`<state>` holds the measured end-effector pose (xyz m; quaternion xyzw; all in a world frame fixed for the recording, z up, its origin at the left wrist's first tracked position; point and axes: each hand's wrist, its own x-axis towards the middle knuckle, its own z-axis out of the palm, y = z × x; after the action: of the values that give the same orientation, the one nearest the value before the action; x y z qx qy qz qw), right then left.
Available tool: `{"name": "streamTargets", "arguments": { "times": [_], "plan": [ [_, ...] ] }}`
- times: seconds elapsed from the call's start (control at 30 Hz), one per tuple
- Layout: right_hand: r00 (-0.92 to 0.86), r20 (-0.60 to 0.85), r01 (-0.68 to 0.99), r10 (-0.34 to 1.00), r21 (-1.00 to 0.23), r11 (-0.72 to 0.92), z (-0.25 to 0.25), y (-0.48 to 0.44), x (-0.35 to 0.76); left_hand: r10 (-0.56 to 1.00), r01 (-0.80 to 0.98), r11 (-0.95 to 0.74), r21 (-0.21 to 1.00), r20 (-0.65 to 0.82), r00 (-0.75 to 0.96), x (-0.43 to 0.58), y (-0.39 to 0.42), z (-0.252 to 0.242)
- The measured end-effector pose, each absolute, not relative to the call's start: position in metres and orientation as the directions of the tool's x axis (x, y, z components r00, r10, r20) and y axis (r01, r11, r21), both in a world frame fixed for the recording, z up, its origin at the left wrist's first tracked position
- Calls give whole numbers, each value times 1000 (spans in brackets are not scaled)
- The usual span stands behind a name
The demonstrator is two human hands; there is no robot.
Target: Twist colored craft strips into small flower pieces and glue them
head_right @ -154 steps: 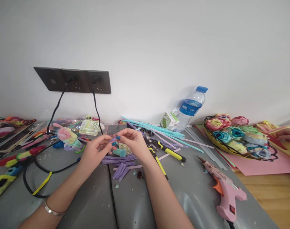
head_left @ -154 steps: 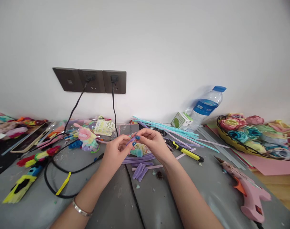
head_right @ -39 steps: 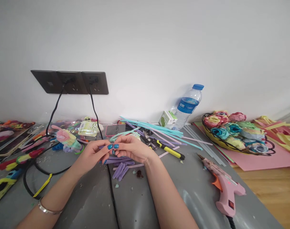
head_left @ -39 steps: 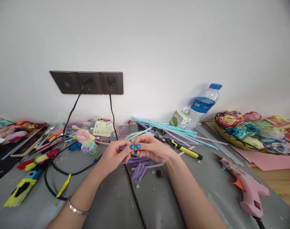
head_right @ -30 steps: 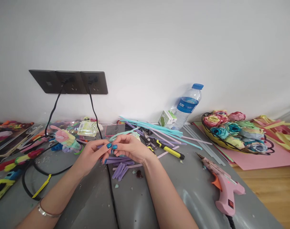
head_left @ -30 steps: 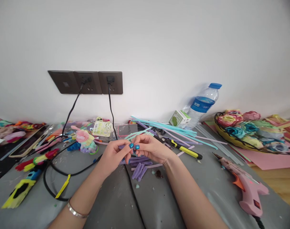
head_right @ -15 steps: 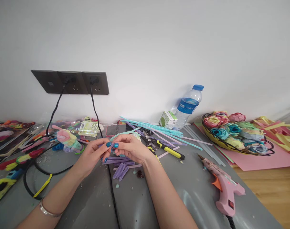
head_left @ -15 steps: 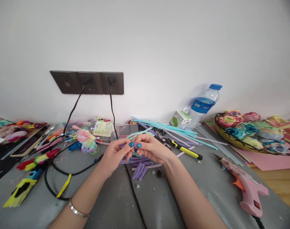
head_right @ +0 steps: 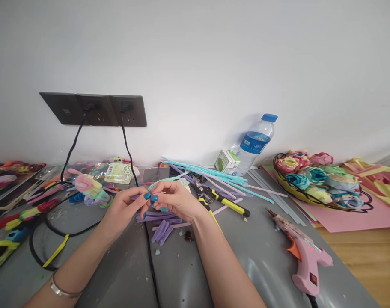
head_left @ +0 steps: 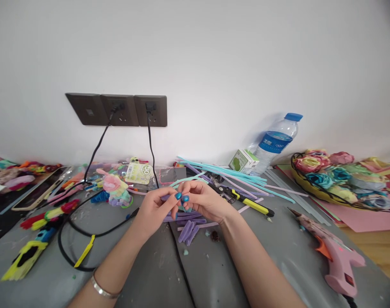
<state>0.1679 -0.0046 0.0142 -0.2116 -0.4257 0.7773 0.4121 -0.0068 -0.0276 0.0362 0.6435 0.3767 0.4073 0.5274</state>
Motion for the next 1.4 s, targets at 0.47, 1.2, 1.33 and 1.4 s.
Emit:
{"name": "streamTargets", "arguments": {
  "times": [0.47, 1.2, 1.33, 1.4],
  "plan": [
    [-476, 49, -357, 878, -923, -142, 22, -6, 168, 942, 89, -171, 981, 137, 307, -5, -27, 35],
    [-12, -58, -446, 998, -893, -57, 14, 13, 175, 843, 275, -145, 951, -27, 537, -27, -12, 30],
    [-35, -61, -394, 998, -916, -70, 9, 14, 176, 860, 236, -88, 968, -46, 509, -26, -12, 26],
    [-88, -38, -331, 995, -941, -65, 7, 13, 176, 896, 183, -47, 982, -40, 442, -24, -11, 23]
  ]
}}
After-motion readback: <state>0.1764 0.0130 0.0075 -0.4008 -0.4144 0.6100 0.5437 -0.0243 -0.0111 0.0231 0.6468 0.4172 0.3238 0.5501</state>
